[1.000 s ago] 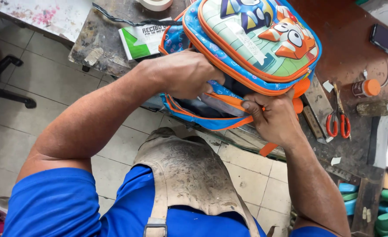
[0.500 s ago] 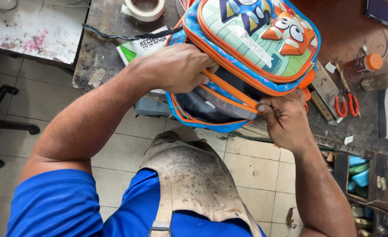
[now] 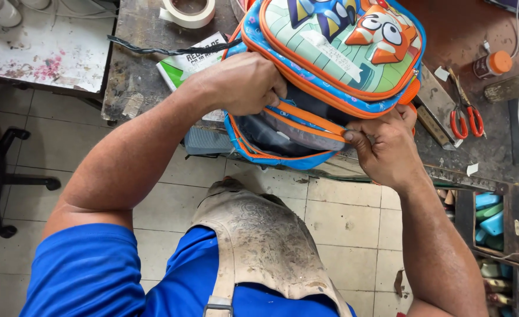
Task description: The person uses a wooden-handled tool to remove blue piping from a backpack. They turn the item over and cut off orange straps using scissors.
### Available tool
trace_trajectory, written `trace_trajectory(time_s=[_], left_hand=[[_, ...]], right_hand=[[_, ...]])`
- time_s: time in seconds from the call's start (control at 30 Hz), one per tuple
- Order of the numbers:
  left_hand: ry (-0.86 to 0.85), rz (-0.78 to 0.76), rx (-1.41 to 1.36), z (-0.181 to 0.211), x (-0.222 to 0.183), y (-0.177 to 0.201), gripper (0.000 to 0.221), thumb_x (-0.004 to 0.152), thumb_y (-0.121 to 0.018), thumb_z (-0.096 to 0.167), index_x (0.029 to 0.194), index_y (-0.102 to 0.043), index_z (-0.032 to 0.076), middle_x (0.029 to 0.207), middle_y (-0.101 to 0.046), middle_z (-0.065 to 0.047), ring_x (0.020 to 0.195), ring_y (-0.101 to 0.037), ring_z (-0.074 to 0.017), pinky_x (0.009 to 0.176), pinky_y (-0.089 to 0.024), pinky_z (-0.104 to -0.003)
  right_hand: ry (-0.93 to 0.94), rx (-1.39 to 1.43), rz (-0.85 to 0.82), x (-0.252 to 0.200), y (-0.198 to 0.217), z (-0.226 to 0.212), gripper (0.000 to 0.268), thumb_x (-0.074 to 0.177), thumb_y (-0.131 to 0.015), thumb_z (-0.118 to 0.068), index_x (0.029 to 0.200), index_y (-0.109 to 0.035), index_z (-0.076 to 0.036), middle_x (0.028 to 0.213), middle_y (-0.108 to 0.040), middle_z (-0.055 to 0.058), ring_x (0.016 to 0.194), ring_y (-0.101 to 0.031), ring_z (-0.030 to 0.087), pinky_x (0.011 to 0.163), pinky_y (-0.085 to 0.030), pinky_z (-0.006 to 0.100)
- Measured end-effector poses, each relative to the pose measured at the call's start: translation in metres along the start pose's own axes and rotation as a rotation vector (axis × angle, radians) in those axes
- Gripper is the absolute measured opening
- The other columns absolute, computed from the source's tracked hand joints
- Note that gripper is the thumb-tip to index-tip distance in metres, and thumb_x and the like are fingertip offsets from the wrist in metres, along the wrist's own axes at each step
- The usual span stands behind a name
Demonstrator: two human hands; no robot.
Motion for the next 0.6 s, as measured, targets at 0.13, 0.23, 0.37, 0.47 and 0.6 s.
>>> trace_trajectory(time_s=[0.13, 0.23, 0.37, 0.47, 0.6], left_hand=[[0.008, 0.073, -0.004, 0.001, -0.001, -0.003, 0.017, 0.091, -0.068, 0.017, 0.104, -0.078, 0.014, 0.09, -0.077, 0.001, 0.083, -0.067, -0.0233, 0.072, -0.049, -0.041], [-0.022, 0.102, -0.015, 0.009, -0.007, -0.003, 0.014, 0.092, -0.063, 0.015, 0.1, -0.074, 0.011, 0.088, -0.074, -0.002, 0.08, -0.064, -0.0259, 0.071, -0.048, -0.042], [-0.07, 0.178, 0.016, 0.01, -0.014, -0.002, 0.014, 0.098, -0.064, 0.014, 0.087, -0.071, 0.009, 0.082, -0.071, -0.003, 0.075, -0.062, -0.0246, 0.07, -0.045, -0.043], [-0.132, 0.199, 0.04, 0.017, -0.02, -0.003, 0.03, 0.103, -0.061, 0.012, 0.073, -0.063, 0.009, 0.066, -0.062, 0.0, 0.059, -0.053, -0.0203, 0.065, -0.041, -0.042], [-0.258, 0.272, 0.111, 0.012, -0.016, -0.016, 0.033, 0.089, -0.06, 0.006, 0.062, -0.043, 0.013, 0.052, -0.041, -0.001, 0.05, -0.038, -0.0249, 0.056, -0.031, -0.043]], right_hand=[[-0.021, -0.031, 0.015, -0.002, 0.002, 0.006, 0.01, 0.102, -0.068, -0.02, 0.097, -0.076, -0.019, 0.086, -0.067, -0.006, 0.095, -0.057, 0.023, 0.098, -0.024, 0.045], [-0.023, -0.047, 0.026, -0.006, 0.0, 0.012, 0.01, 0.102, -0.068, -0.021, 0.097, -0.076, -0.019, 0.087, -0.069, -0.006, 0.095, -0.058, 0.022, 0.096, -0.025, 0.045], [0.004, -0.056, 0.099, -0.008, -0.007, 0.016, 0.01, 0.104, -0.071, -0.019, 0.097, -0.079, -0.018, 0.09, -0.07, -0.007, 0.093, -0.059, 0.022, 0.093, -0.023, 0.044], [-0.024, -0.124, 0.121, -0.011, -0.013, 0.01, 0.015, 0.099, -0.069, -0.014, 0.088, -0.073, -0.023, 0.09, -0.062, -0.004, 0.097, -0.054, 0.024, 0.091, -0.024, 0.044], [-0.19, -0.187, -0.027, 0.004, -0.006, -0.025, 0.02, 0.1, -0.064, -0.025, 0.082, -0.072, -0.02, 0.078, -0.066, 0.0, 0.097, -0.06, 0.03, 0.094, -0.026, 0.047]])
Point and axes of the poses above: each hand's wrist, its own x-axis towards the middle knuckle, its own y-axis out of the back of the hand, z = x × y, the point moved 1 cm from there along x, towards the middle knuckle
